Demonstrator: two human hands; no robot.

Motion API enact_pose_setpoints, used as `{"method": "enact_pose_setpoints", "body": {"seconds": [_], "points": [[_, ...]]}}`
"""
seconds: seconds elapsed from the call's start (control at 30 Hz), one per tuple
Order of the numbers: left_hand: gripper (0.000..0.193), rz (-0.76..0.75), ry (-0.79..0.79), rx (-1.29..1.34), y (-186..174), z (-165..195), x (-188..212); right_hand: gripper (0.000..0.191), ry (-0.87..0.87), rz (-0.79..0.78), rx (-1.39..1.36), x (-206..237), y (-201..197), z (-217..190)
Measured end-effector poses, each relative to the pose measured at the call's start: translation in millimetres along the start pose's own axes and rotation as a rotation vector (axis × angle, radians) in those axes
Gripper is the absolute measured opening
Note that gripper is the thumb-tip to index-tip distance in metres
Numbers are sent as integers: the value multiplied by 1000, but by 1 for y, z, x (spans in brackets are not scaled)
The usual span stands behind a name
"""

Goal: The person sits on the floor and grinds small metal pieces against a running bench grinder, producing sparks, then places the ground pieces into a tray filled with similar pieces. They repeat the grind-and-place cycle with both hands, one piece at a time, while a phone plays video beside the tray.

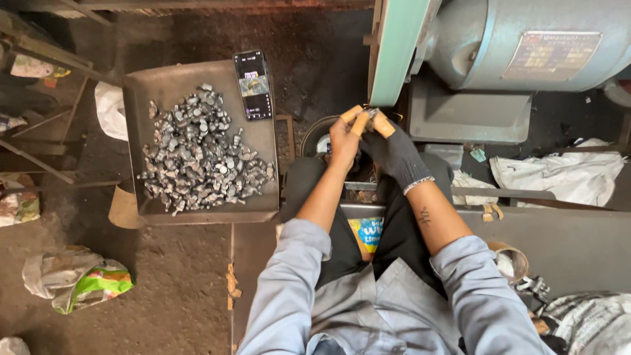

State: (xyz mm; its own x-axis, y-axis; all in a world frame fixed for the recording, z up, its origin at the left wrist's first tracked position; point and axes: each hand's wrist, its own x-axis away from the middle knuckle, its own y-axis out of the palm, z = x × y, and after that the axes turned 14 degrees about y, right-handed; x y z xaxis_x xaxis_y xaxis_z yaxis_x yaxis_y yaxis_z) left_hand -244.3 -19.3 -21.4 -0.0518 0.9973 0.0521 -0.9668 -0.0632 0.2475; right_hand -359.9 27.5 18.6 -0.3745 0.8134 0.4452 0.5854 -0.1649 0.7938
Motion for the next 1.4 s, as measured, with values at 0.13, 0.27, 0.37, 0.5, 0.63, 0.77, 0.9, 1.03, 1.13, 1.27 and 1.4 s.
{"method": "enact_pose_setpoints", "body": {"seconds": [0.13,0.27,0.37,0.5,0.63,0.77,0.9,1.03,1.13,1.27,1.4], "points": [[33,26,104,196,11,1,-23,40,-13,-143,-147,-12,15,-1],[39,39,74,166,-11,11,-15,67,-555,69,1486,7,37,-11],[49,-159,425,-572,-59,40,-8,75,-201,183,1236,25,56,-20],[30,-259,105,-1578,-180,78,-32,68,125,514,1443,40,71,-12],[28,-236,435,-1882,-254,72,-52,55,4,139,1794,38,71,12],[30,-212,468,-1735,-254,73,-55,55,112,102,1955,34,71,30],[49,26,506,-902,-212,87,-16,61,109,127,1856,41,66,35],[24,-45,161,184,-124,52,64,70,-572,-20,1393,53,43,44],[19,1,-389,450,-60,1,109,57,-314,76,957,66,14,49],[20,-106,-645,686,-37,-31,151,53,85,21,577,96,-29,38],[16,-330,-642,716,-45,-25,176,47,153,-130,392,113,-55,39]]}}
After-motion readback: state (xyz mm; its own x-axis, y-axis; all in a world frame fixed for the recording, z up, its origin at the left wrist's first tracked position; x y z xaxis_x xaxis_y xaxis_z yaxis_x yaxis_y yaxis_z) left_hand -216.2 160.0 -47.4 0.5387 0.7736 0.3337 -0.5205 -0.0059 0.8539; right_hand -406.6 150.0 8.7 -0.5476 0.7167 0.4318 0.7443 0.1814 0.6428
